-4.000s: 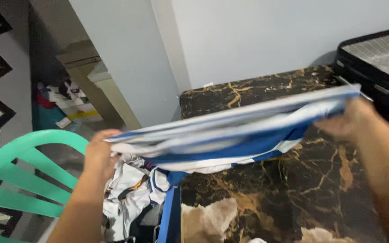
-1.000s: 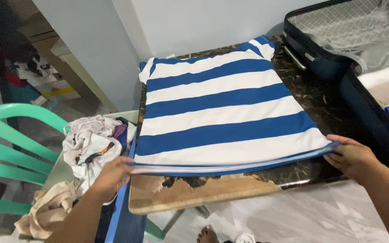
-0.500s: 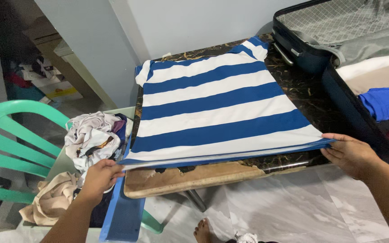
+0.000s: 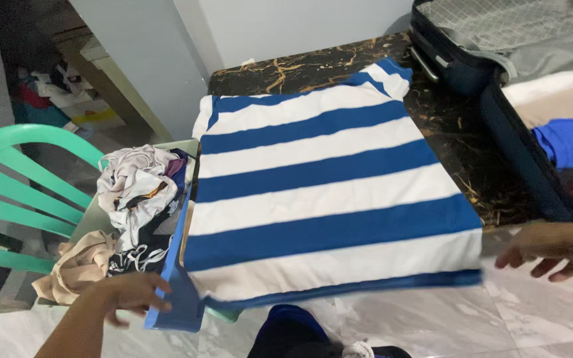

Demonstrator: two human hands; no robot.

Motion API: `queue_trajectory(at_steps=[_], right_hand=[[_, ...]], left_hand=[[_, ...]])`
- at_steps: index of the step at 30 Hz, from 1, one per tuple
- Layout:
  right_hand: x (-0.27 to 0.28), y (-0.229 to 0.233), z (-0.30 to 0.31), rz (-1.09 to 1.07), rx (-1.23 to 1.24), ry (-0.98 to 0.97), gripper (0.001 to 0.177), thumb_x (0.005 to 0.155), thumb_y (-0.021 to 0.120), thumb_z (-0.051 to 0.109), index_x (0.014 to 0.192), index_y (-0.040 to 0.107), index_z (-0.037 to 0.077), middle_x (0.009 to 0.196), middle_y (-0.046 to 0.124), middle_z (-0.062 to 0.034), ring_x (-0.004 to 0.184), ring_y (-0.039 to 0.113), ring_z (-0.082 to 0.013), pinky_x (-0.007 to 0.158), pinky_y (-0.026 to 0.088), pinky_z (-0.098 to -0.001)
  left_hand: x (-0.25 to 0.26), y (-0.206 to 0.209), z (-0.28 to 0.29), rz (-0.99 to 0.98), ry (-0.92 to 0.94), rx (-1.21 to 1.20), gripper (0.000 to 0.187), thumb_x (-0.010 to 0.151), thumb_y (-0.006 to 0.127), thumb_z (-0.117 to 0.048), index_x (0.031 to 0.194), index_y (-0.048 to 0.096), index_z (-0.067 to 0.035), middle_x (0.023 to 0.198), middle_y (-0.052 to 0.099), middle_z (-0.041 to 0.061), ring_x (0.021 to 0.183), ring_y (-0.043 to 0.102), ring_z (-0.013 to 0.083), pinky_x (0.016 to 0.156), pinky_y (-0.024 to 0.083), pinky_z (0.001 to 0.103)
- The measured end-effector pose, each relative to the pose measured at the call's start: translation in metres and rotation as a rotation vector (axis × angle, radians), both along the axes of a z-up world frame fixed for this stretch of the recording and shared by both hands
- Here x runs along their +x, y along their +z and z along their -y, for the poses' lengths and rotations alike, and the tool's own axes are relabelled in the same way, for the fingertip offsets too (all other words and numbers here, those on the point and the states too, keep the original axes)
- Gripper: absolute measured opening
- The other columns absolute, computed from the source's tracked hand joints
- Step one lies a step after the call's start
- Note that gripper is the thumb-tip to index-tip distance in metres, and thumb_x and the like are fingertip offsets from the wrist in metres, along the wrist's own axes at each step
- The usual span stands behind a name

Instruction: The person takes a striped shirt from a blue drawer on a chair, spreads it out on a table, folds the sleeves in, and rolls it up before placing it into a suitcase with other rolled items, then zips the inner compartment shut.

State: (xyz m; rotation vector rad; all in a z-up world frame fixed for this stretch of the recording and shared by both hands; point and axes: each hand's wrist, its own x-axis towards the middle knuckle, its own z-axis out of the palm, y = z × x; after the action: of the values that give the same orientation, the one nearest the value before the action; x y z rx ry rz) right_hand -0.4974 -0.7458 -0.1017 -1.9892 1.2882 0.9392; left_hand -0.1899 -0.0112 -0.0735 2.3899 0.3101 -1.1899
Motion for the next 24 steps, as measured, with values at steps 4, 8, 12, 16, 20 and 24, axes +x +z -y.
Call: queue_trajectory(at_steps=[4, 8, 12, 16, 20, 24], right_hand=[[0.059, -0.045, 0.019, 0.254, -0.127, 0.091, 0.048, 0.083, 0.068, 0.033, 0.127, 0.081, 0.020, 0.120, 0.078, -0.0059, 0.091, 0.077, -0.0276, 0.082, 0.064, -0.0427], [0.108, -0.054, 0.009, 0.556, -0.471, 0.154, 0.070, 0.080, 0.081, 0.052, 0.135, 0.073, 0.009, 0.129, 0.076, -0.0160, 0.114, 0.074, -0.0320, 0.102, 0.057, -0.0412], [0.142, -0.046, -0.017, 0.554, -0.521, 0.089, 0.077, 0.080, 0.085, 0.053, 0.138, 0.065, 0.006, 0.136, 0.057, -0.0269, 0.120, 0.061, -0.0422, 0.100, 0.051, -0.0465], [0.159, -0.046, -0.016, 0.469, -0.532, 0.071, 0.068, 0.081, 0.081, 0.053, 0.132, 0.068, 0.010, 0.127, 0.068, -0.0220, 0.117, 0.066, -0.0385, 0.101, 0.054, -0.0478], [0.166, -0.067, 0.017, -0.058, -0.356, 0.591, 0.055, 0.086, 0.058, 0.059, 0.103, 0.086, 0.015, 0.093, 0.084, -0.0086, 0.078, 0.083, -0.0197, 0.073, 0.069, -0.0333], [0.144, -0.063, 0.029, 0.293, -0.057, 0.033, 0.062, 0.070, 0.089, 0.049, 0.095, 0.077, -0.006, 0.080, 0.076, -0.0232, 0.057, 0.060, -0.0285, 0.051, 0.045, -0.0385]], left_hand=[[0.050, -0.025, 0.020, 0.319, 0.080, -0.158, 0.043, 0.092, 0.072, -0.037, 0.122, 0.069, -0.007, 0.081, 0.069, 0.013, 0.063, 0.049, 0.0219, 0.058, 0.038, 0.039], [0.097, -0.046, 0.073, 0.649, -0.129, -0.053, 0.052, 0.096, 0.065, -0.051, 0.107, 0.079, -0.002, 0.092, 0.078, 0.014, 0.084, 0.073, 0.0265, 0.078, 0.056, 0.039], [0.120, -0.066, 0.106, 0.878, -0.064, 0.081, 0.057, 0.083, 0.076, -0.054, 0.102, 0.070, -0.001, 0.095, 0.075, 0.020, 0.094, 0.073, 0.0366, 0.089, 0.055, 0.043], [0.149, -0.080, 0.097, 0.969, -0.175, 0.030, 0.049, 0.077, 0.078, -0.050, 0.090, 0.069, -0.004, 0.091, 0.073, 0.018, 0.093, 0.071, 0.0389, 0.085, 0.054, 0.047], [0.174, -0.079, 0.071, 0.517, -0.320, 0.143, 0.041, 0.076, 0.082, -0.044, 0.075, 0.074, -0.004, 0.075, 0.072, 0.014, 0.069, 0.068, 0.0279, 0.066, 0.054, 0.041], [0.163, -0.053, 0.049, 0.122, -0.193, -0.017, 0.050, 0.075, 0.092, -0.043, 0.075, 0.078, 0.005, 0.064, 0.072, 0.013, 0.047, 0.055, 0.0196, 0.044, 0.039, 0.035]])
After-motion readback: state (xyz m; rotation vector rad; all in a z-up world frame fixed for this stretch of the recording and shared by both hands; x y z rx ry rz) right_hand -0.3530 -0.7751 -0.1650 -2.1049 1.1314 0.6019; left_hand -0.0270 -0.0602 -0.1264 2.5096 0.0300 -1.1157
